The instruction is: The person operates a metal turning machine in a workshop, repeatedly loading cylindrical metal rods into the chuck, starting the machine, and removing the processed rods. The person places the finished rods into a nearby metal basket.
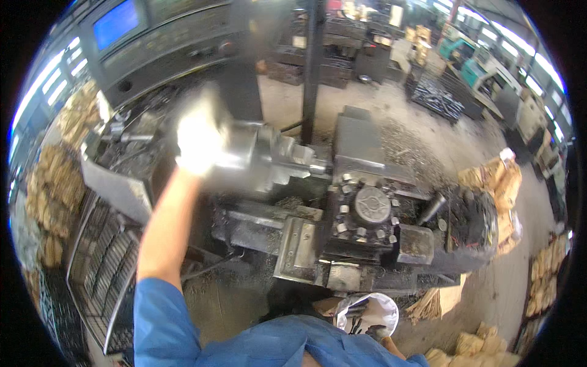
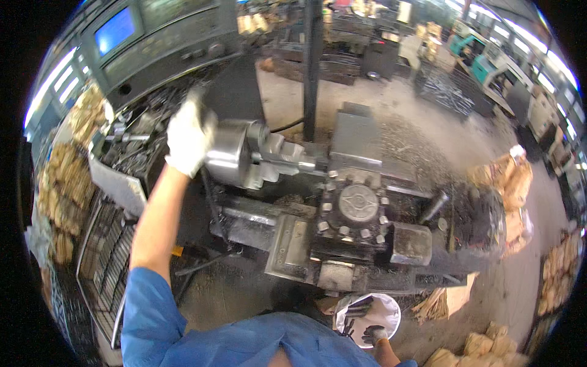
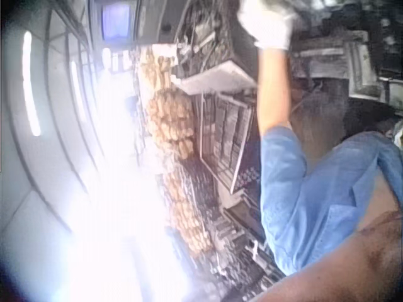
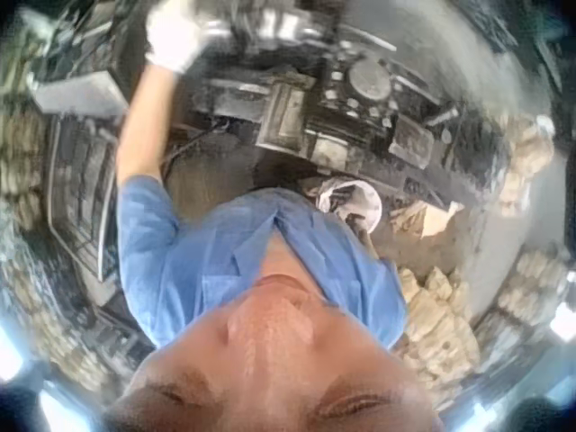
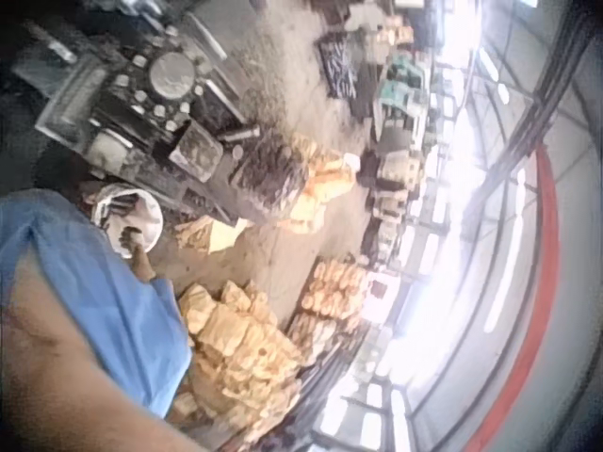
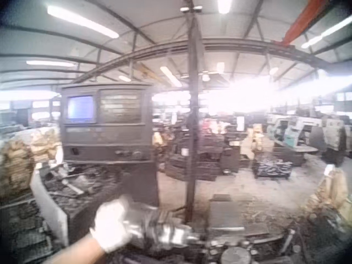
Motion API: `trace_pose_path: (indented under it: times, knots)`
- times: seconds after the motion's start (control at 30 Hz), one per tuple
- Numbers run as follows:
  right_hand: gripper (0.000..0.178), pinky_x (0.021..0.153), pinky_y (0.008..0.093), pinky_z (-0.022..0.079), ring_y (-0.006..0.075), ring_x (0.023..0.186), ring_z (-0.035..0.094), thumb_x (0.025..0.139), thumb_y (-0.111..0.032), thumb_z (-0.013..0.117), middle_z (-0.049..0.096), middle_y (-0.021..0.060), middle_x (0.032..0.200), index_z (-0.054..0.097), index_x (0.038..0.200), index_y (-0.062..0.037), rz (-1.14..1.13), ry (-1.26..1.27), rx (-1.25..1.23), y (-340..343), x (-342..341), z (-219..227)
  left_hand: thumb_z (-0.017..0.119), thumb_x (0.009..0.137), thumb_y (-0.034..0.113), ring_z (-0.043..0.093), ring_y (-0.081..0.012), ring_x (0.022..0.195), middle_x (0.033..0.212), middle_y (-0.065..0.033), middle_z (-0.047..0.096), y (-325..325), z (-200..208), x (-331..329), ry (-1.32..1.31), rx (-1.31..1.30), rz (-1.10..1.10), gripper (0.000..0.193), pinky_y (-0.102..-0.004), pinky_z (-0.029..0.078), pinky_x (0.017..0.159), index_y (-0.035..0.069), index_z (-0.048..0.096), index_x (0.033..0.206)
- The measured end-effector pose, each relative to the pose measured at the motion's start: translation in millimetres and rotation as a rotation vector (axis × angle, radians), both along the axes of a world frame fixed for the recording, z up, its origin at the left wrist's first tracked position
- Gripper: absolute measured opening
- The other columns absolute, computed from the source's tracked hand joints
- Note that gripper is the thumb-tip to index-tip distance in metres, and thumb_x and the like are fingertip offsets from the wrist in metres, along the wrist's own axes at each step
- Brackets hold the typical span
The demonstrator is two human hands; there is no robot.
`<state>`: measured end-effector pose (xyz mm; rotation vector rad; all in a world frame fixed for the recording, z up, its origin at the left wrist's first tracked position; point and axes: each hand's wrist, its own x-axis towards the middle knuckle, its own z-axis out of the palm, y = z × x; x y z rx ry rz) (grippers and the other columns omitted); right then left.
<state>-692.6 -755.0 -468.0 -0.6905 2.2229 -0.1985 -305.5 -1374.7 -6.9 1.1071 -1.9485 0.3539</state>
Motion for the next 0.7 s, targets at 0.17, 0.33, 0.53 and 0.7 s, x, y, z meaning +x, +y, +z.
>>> trace_pose_path:
  times: [0.17, 0.33, 0.53, 0.7]
  knots:
    - [0.025, 0.088, 0.043, 0.055, 0.0329, 0.1, 0.071, 0.092, -0.029, 0.069, 0.076, 0.0134, 0.106, 0.076, 0.109, -0.0125, 0.509, 0.035, -0.005, -105.9, -23.0, 0.0, 0.068, 0.097, 0.035, 0.073, -0.0436, 0.081, 0.091, -0.0251, 0.073, 222.9, -187.4, 98.5, -0.187, 0.811, 0.116, 0.033, -0.0517, 0.061, 0.076, 0.004, 0.068, 0.107]
    - [0.024, 0.085, 0.0441, 0.056, 0.0337, 0.096, 0.072, 0.09, -0.03, 0.068, 0.076, 0.0131, 0.102, 0.078, 0.105, -0.0151, 1.104, 0.036, -0.202, -268.2, 57.8, 8.4, 0.062, 0.093, 0.043, 0.07, -0.0458, 0.113, 0.117, -0.028, 0.074, 533.3, -369.2, 247.1, 0.498, 1.35, 0.877, 0.049, -0.0519, 0.055, 0.101, 0.004, 0.073, 0.12]
    - [0.022, 0.082, 0.0454, 0.056, 0.0348, 0.093, 0.073, 0.088, -0.032, 0.067, 0.076, 0.0127, 0.098, 0.079, 0.101, -0.0183, 1.908, 0.008, -0.296, -334.4, 293.7, 23.7, 0.056, 0.098, 0.038, 0.072, -0.0423, 0.111, 0.118, -0.0299, 0.073, 1044.8, -476.7, 192.6, 1.441, 0.563, 2.221, 0.049, -0.0477, 0.055, 0.098, -0.003, 0.077, 0.112]
    - [0.021, 0.08, 0.0465, 0.057, 0.0356, 0.089, 0.073, 0.087, -0.033, 0.066, 0.077, 0.0124, 0.094, 0.081, 0.097, -0.021, 2.567, 0.063, -0.272, -311.7, 452.2, -4.3, 0.043, 0.11, 0.052, 0.073, -0.0394, 0.111, 0.122, -0.0258, 0.075, 1215.9, -452.8, -0.4, 1.883, -0.992, 2.795, 0.067, -0.0421, 0.057, 0.097, -0.007, 0.072, 0.121]
